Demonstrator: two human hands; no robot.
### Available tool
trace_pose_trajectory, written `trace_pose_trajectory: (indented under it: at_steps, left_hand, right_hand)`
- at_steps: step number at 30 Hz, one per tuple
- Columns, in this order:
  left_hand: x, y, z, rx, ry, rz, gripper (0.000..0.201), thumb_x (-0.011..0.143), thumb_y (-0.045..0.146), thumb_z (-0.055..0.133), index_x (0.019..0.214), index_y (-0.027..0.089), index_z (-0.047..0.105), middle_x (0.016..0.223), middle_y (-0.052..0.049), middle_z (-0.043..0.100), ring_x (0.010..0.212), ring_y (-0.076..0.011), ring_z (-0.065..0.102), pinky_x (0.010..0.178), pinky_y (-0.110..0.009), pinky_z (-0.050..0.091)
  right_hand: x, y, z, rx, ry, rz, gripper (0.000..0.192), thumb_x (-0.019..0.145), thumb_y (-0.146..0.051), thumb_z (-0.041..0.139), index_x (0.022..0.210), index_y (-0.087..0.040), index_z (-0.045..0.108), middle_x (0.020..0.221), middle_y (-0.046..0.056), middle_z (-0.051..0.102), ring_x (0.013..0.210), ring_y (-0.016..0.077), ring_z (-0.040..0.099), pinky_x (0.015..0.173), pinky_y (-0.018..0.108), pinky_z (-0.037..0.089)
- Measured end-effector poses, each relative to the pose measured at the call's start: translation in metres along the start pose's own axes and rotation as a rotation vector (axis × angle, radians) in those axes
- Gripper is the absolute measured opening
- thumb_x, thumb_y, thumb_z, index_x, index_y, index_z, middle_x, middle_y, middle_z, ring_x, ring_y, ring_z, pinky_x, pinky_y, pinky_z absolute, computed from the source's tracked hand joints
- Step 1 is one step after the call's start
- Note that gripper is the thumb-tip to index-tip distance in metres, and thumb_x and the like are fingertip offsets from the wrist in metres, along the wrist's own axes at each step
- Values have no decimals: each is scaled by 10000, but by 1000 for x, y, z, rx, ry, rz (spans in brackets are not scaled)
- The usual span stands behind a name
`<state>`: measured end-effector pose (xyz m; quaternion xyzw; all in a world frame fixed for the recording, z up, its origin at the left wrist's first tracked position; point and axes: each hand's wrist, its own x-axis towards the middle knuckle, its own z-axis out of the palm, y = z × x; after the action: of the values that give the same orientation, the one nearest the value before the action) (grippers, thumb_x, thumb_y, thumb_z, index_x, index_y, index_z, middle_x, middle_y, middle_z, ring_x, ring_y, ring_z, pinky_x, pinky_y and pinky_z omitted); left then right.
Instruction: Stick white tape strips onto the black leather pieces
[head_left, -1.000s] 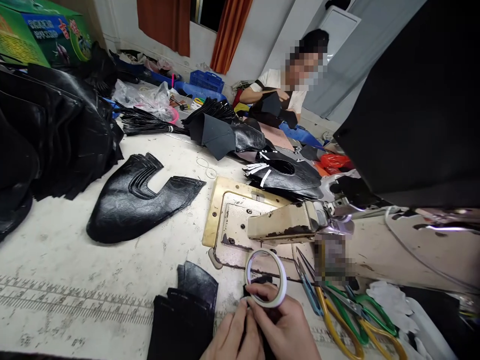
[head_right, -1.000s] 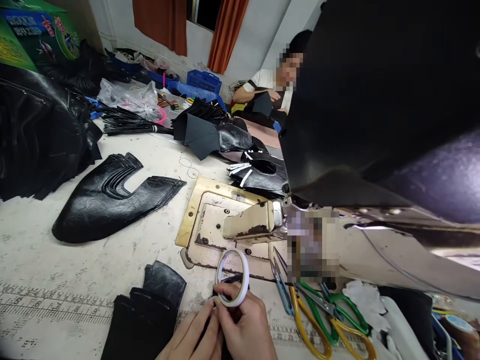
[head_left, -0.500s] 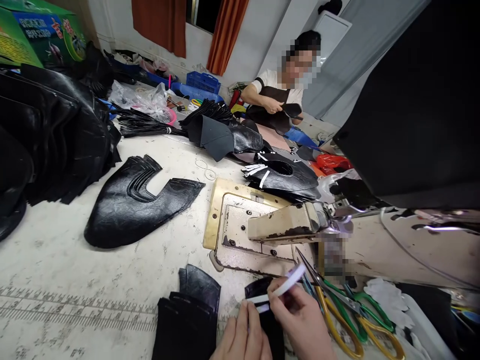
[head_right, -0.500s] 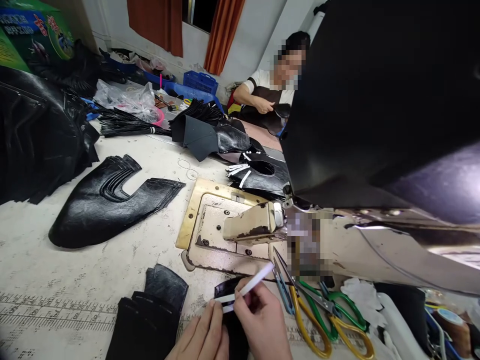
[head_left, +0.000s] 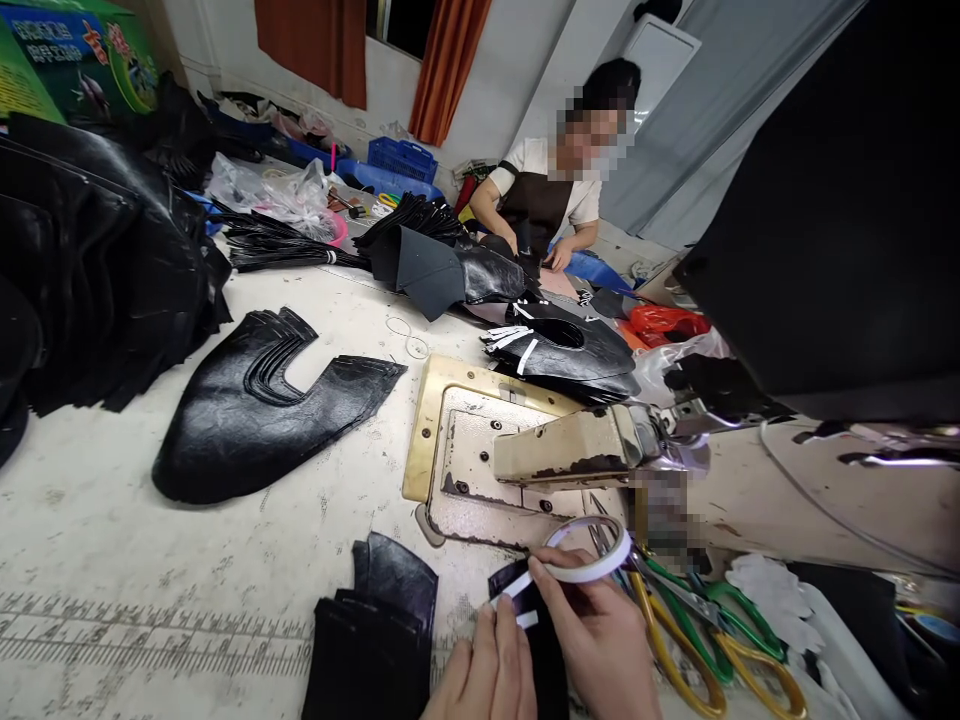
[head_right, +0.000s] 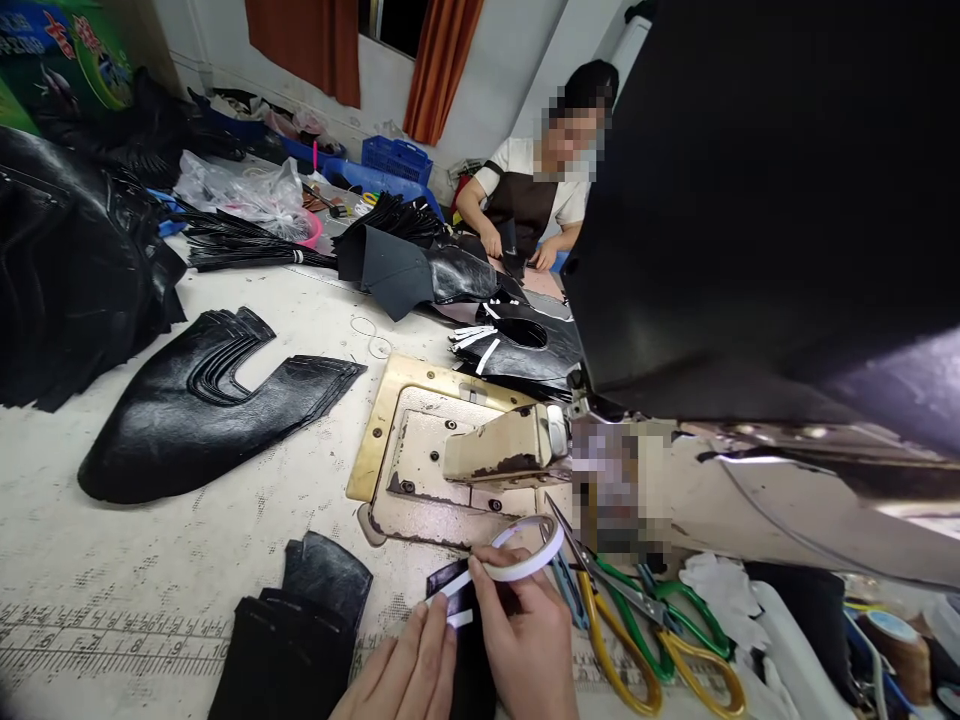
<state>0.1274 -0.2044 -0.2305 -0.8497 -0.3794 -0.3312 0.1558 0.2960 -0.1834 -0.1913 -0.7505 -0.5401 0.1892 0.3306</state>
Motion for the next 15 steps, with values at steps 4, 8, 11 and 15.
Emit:
trace_pose_trajectory:
  at_steps: [4,8,11,15]
  left_hand:
    - [5,3,4,17,-50,15,219,940,286,598,1084,150,691,1064,-38,741,954,-191,602,743,-307,407]
    - [8,8,9,17,-38,-52,202,938,279,612,1069,170,721,1063,-3,737,915,-185,556,667,-319,360]
    - [7,9,12,4,-33,-61,196,926,285,644,1074,198,738,1130,13,731,933,-182,540,651,-321,349]
    - [6,9,16,-12,-29,-55,184,905,310,689,1056,225,749,1152,21,735,904,-189,525,652,-326,336]
  right_hand:
    - [1,-2,-2,-21,3,-22,268,806,-461,697,852,-212,786,889,103,789,859,275,745,790,376,604]
    - [6,-6,-9,-76,-10,-59,262,800,-458,690,844,-219,789,862,102,789,831,279,758,747,363,618]
    - [10,-9,-13,-147,-18,-87,284,790,-484,679,839,-232,801,874,106,795,843,300,763,744,385,624]
    - [11,-7,-15,-136,-39,-57,312,789,-518,676,791,-231,795,850,104,796,814,299,766,737,374,625]
